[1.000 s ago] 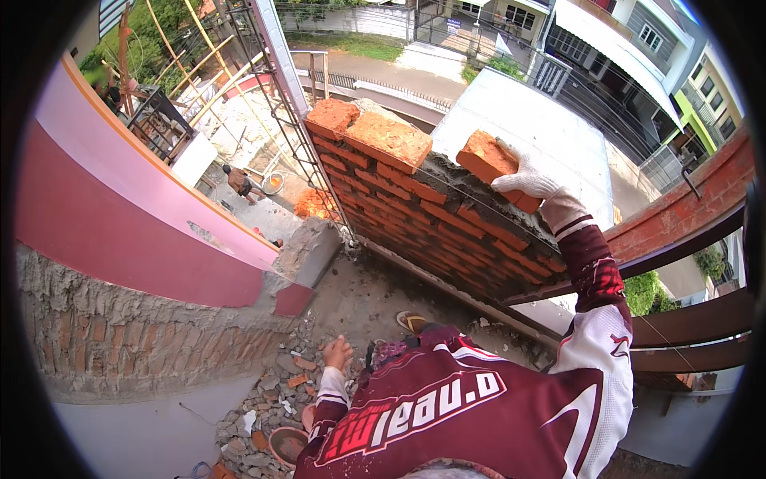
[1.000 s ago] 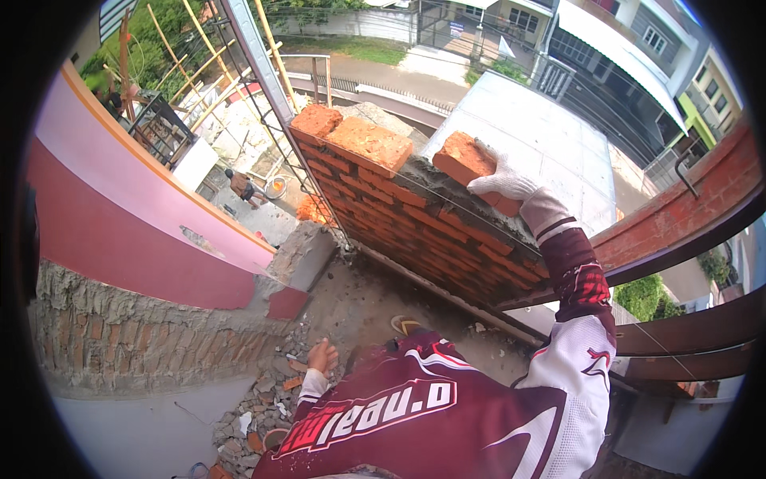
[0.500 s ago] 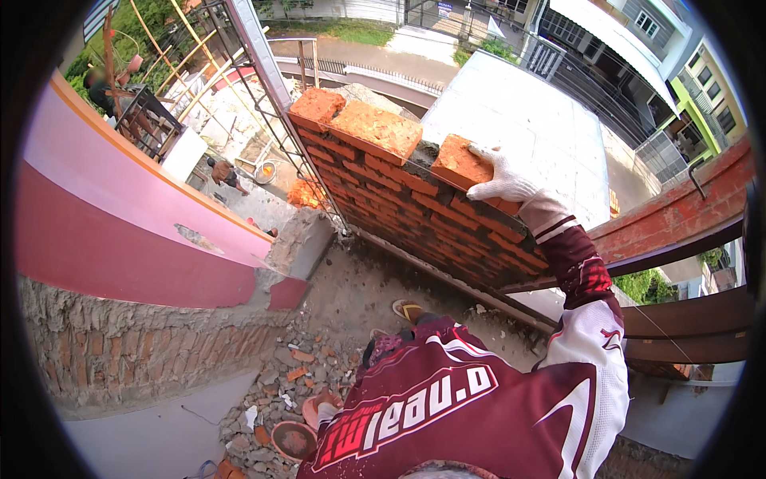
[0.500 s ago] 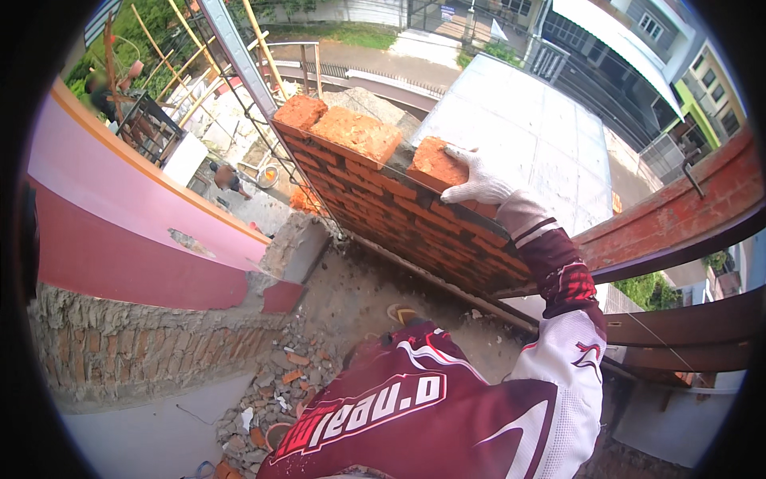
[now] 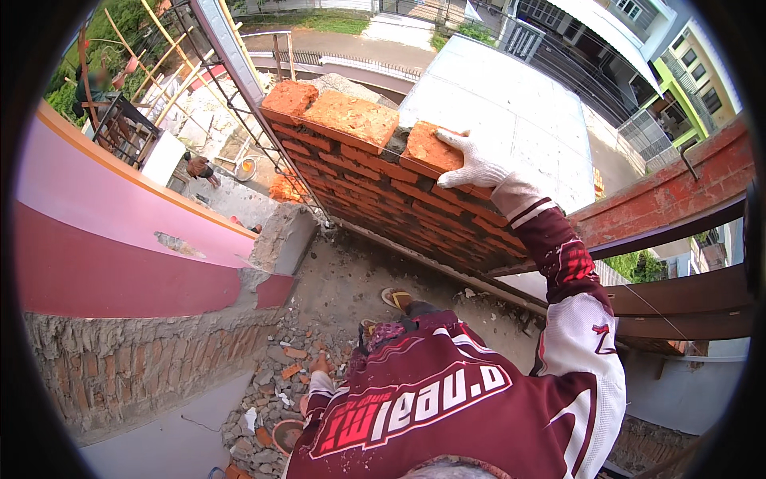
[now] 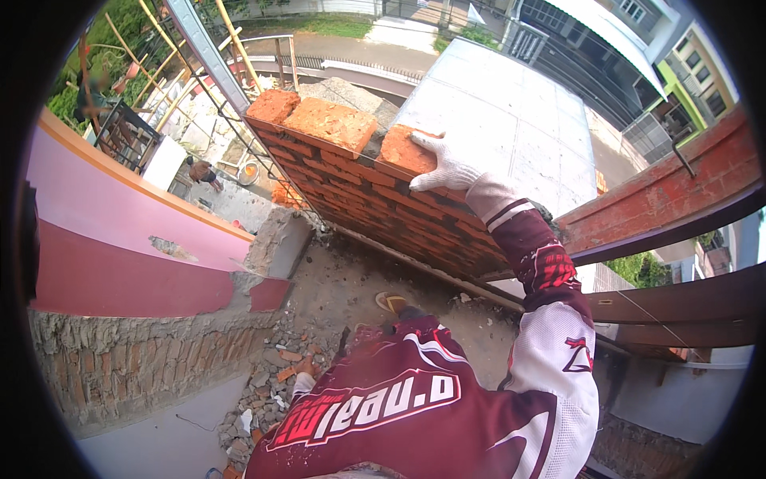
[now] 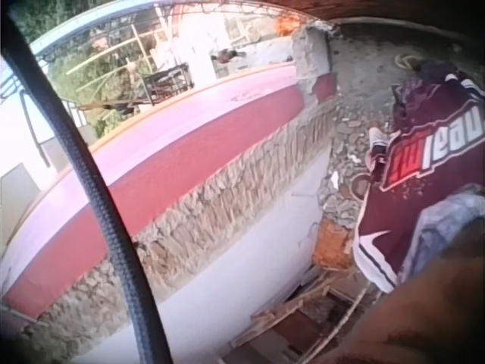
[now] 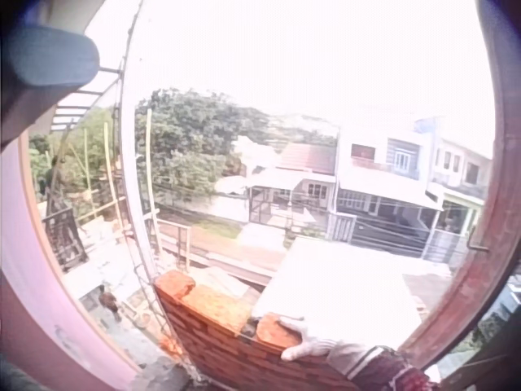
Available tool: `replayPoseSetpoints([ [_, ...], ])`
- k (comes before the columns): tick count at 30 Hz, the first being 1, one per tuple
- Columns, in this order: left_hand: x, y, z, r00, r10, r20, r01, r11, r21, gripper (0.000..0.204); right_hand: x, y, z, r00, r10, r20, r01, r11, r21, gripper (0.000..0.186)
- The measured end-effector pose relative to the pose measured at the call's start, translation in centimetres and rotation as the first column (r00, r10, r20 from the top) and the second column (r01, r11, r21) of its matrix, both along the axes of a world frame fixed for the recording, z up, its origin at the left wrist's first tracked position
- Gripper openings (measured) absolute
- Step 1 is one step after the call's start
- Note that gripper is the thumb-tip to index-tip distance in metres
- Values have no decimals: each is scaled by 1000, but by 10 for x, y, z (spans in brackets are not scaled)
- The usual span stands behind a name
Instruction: The person applies mortar to a brick wall using a trowel and places bricks on top, adjusting them by hand. The person repeats this process to build up the wall layer by layer.
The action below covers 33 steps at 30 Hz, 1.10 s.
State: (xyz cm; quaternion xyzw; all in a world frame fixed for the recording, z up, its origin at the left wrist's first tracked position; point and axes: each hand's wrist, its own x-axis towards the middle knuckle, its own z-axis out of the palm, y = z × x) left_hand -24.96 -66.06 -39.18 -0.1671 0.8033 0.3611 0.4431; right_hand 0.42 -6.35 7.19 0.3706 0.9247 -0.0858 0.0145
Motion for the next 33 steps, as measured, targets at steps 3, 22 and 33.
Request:
replayPoseSetpoints([
  [3, -23, 14, -3, 996, -80, -45, 81, 996, 24, 42, 20, 39, -18, 972, -38, -232, 11, 993, -115, 90],
  [22, 11, 10, -33, 998, -34, 59, 29, 996, 81, 43, 4, 16, -31, 992, 19, -128, 0, 990, 141, 66],
  [33, -13, 47, -9, 999, 37, 12, -38, 979, 199, 47, -2, 47, -38, 956, -40, -289, 87, 985, 151, 63],
])
